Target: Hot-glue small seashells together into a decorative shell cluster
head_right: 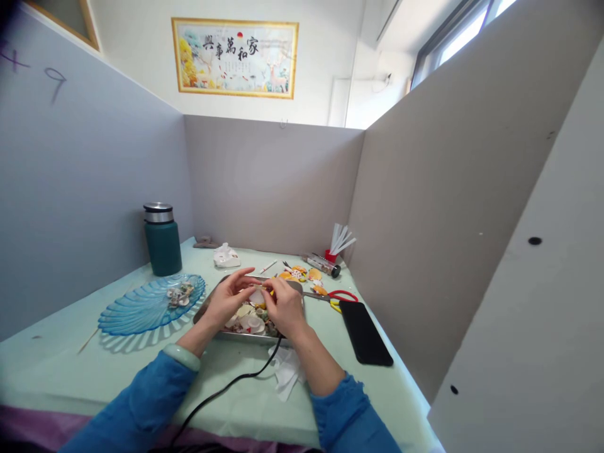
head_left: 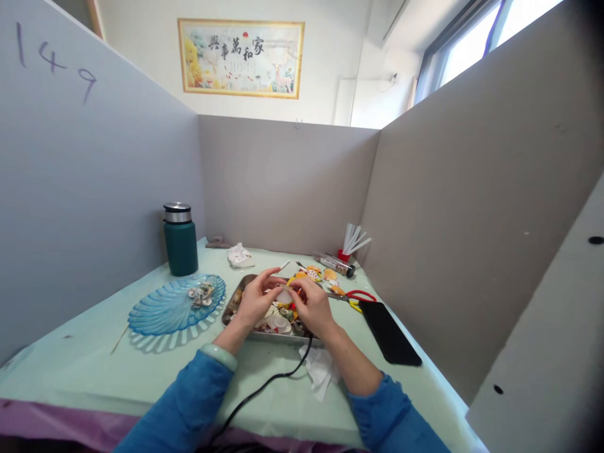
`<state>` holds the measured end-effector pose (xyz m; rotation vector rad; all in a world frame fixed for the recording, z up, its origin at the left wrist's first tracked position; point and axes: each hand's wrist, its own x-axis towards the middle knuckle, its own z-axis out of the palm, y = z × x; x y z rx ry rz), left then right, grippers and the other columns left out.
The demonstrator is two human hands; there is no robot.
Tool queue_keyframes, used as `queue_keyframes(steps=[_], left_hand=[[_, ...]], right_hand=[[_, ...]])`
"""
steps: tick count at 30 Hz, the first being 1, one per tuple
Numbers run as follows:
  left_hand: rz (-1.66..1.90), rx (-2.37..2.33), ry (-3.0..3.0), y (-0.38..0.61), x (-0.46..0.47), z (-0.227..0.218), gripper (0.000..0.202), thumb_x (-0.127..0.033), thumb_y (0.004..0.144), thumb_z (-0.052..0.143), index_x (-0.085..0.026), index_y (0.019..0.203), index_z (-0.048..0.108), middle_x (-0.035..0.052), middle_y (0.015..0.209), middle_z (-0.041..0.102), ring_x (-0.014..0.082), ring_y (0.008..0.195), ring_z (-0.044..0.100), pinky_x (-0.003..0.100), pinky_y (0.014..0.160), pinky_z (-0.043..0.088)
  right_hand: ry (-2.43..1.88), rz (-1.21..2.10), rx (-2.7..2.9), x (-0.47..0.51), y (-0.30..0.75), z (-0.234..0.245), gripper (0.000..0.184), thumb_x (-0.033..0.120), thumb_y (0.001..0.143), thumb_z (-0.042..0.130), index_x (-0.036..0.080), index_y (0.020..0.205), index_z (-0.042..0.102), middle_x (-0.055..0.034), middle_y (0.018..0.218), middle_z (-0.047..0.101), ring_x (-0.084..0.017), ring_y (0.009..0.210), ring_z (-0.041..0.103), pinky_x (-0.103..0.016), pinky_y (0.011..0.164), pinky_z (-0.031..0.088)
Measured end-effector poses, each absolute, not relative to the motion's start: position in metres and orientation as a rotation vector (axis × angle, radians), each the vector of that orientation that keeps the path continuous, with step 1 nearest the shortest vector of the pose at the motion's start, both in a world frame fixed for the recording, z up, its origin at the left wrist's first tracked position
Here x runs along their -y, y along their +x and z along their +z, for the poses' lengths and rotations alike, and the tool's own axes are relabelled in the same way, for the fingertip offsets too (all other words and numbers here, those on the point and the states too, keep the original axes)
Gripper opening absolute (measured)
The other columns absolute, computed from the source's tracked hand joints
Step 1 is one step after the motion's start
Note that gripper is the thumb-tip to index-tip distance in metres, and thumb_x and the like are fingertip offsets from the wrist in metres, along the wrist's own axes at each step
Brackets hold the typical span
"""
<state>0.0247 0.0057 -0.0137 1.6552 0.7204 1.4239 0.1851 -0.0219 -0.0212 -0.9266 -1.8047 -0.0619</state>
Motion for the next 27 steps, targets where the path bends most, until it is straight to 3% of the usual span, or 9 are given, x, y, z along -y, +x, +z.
queue_keyframes(steps=[12, 27], left_hand=[[1.531, -0.753, 1.817, 0.025, 0.003, -0.013, 0.051, -0.022, 0.074, 0.065, -0.022, 0.124, 0.053, 0.0044, 0.089, 0.066, 0.0129, 0.07, 0.06, 0.022, 0.059, 0.045], [1.586, -0.69, 1.766, 0.025, 0.003, -0.016, 0.045, -0.017, 0.069, 0.069, -0.021, 0.113, 0.06, 0.0031, 0.08, 0.066, 0.0155, 0.073, 0.061, 0.025, 0.068, 0.047]], right_hand=[[-0.938, -0.082, 1.829, 0.022, 0.185, -0.021, 0.01, 0.021, 0.088, 0.05, 0.019, 0.09, 0.06, -0.0041, 0.082, 0.062, -0.016, 0.071, 0.057, -0.026, 0.065, 0.043], [-0.906, -0.088, 1.844, 0.022, 0.186, -0.02, 0.011, 0.023, 0.088, 0.05, 0.02, 0.087, 0.061, -0.0039, 0.08, 0.062, -0.016, 0.069, 0.056, -0.027, 0.065, 0.043]])
